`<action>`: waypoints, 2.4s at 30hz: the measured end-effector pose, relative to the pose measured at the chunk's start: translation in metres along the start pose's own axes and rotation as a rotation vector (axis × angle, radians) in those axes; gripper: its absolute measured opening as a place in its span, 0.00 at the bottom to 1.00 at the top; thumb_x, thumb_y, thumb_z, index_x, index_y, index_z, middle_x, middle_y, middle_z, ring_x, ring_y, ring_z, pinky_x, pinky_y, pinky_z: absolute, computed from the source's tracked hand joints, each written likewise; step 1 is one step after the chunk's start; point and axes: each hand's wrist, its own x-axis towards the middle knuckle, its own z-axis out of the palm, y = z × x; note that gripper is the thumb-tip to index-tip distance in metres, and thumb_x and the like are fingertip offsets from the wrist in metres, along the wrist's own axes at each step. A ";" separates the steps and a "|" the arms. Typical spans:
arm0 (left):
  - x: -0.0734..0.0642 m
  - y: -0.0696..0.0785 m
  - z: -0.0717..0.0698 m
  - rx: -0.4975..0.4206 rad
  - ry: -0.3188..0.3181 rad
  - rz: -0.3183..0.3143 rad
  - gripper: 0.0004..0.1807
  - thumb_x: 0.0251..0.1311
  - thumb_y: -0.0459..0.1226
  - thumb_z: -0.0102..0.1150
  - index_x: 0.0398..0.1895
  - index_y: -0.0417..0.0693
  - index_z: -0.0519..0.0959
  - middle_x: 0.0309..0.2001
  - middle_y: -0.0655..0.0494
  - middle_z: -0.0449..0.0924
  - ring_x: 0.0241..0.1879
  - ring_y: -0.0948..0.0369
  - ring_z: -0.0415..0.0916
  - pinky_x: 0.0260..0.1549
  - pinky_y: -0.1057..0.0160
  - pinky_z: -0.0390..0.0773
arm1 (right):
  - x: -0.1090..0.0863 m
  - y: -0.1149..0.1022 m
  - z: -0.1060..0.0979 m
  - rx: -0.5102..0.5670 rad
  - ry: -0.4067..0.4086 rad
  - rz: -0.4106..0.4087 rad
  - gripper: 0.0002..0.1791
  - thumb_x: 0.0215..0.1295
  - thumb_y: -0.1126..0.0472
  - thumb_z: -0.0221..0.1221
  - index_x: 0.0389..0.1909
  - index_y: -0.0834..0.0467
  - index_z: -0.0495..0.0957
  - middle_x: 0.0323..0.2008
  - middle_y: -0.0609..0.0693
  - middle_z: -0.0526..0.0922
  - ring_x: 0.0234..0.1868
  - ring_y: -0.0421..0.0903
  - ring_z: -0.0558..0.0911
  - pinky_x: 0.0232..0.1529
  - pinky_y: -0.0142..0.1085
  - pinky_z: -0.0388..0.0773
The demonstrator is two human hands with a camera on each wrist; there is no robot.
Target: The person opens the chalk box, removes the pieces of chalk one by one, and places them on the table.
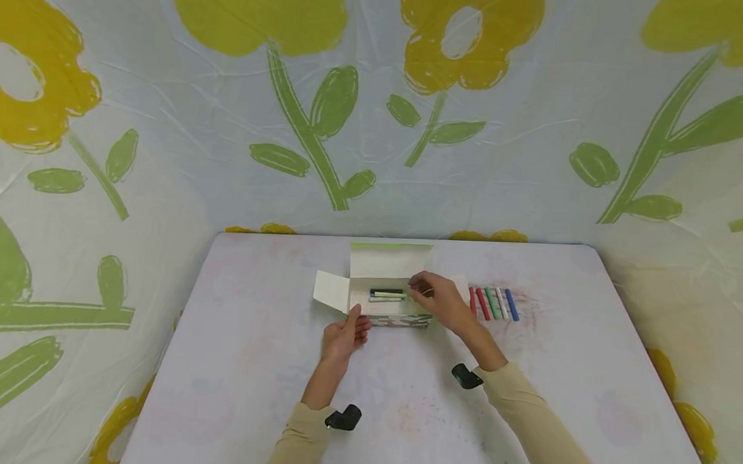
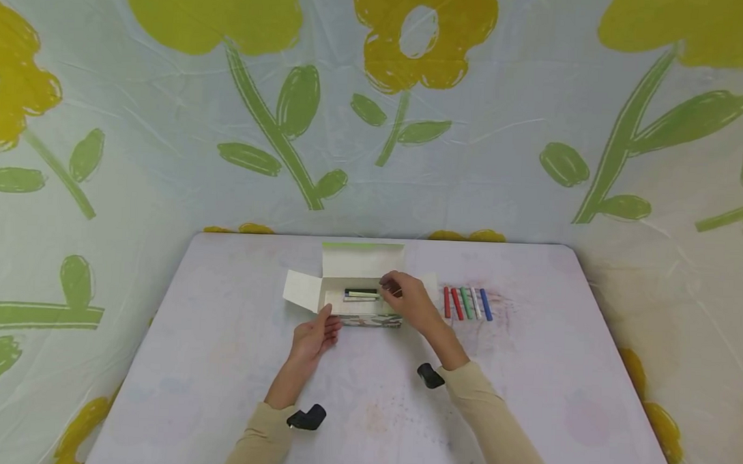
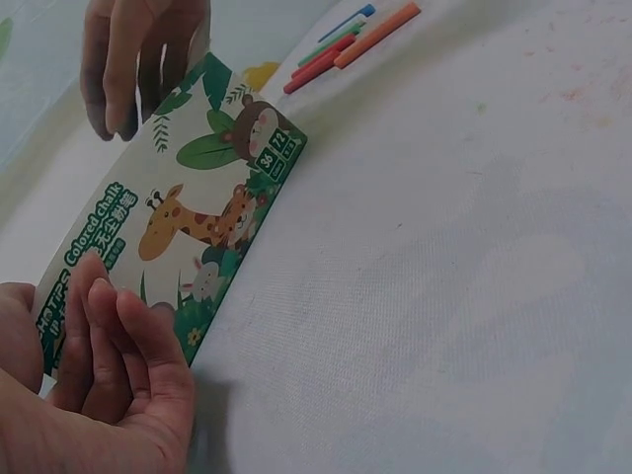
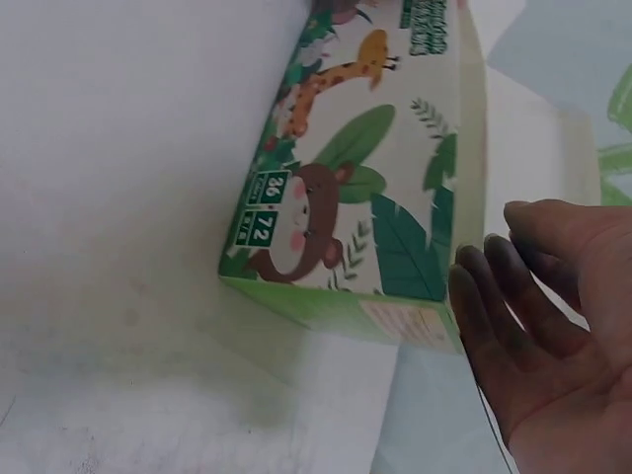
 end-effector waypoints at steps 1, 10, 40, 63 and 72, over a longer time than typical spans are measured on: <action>0.001 0.000 0.000 -0.001 0.004 0.002 0.28 0.70 0.51 0.64 0.42 0.28 0.84 0.27 0.55 0.85 0.26 0.66 0.76 0.29 0.71 0.79 | 0.002 0.001 0.003 -0.004 -0.021 -0.006 0.10 0.69 0.71 0.64 0.49 0.70 0.80 0.42 0.59 0.85 0.43 0.55 0.85 0.46 0.48 0.84; 0.002 -0.001 0.000 -0.002 0.017 -0.007 0.26 0.70 0.51 0.64 0.37 0.31 0.85 0.26 0.55 0.85 0.25 0.66 0.76 0.28 0.71 0.79 | 0.013 0.005 0.022 -0.138 -0.145 -0.066 0.12 0.66 0.73 0.65 0.49 0.69 0.79 0.44 0.61 0.84 0.45 0.56 0.84 0.48 0.50 0.82; 0.002 -0.001 0.000 -0.006 0.018 0.014 0.26 0.70 0.50 0.64 0.38 0.29 0.84 0.26 0.54 0.85 0.24 0.66 0.76 0.27 0.71 0.79 | 0.047 -0.009 0.037 -0.665 -0.467 -0.161 0.08 0.64 0.65 0.70 0.32 0.58 0.78 0.25 0.45 0.74 0.28 0.41 0.70 0.33 0.37 0.71; -0.009 0.005 0.002 -0.012 0.011 -0.011 0.25 0.73 0.48 0.61 0.40 0.28 0.84 0.27 0.54 0.85 0.25 0.66 0.76 0.30 0.68 0.80 | 0.035 -0.002 0.010 -0.257 -0.497 -0.146 0.05 0.67 0.69 0.67 0.40 0.64 0.81 0.32 0.49 0.80 0.34 0.42 0.75 0.37 0.38 0.75; -0.004 0.000 0.001 -0.019 -0.004 -0.004 0.27 0.73 0.49 0.61 0.42 0.25 0.83 0.27 0.53 0.85 0.24 0.66 0.76 0.28 0.69 0.79 | 0.021 0.001 -0.015 -0.079 -0.386 -0.123 0.09 0.68 0.71 0.65 0.46 0.68 0.80 0.38 0.54 0.85 0.40 0.48 0.83 0.43 0.42 0.83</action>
